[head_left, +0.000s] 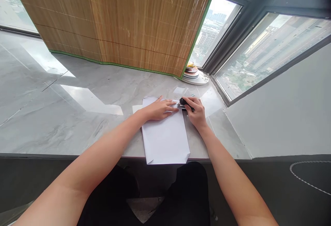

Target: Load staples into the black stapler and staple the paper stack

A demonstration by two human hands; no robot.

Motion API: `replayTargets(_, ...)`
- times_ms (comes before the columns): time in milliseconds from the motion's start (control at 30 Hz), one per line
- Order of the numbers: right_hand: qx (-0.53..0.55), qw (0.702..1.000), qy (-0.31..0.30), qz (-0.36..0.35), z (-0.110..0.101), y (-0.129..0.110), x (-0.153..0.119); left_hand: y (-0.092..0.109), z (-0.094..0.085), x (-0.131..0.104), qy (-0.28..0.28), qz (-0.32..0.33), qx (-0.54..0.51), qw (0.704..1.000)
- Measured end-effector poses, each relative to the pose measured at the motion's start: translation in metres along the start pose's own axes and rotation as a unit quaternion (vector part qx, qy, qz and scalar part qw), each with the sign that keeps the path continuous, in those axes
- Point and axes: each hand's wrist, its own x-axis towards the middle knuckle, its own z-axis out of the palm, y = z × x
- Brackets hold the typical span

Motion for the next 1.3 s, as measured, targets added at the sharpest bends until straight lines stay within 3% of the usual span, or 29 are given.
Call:
replayTargets(667,-0.053,0.999,-0.012,-0.004,0.0067,0.0003,-0.0022,0.0032,-0.0016,-0.0002,0.024,0.001,-0.019,1.000)
replayTargets(1300,-0.077,0.997,-0.018,0.002,0.0104,-0.0036,-0.0049,0.0040,-0.0022,-0.0015,0.001,-0.014,-0.001,1.000)
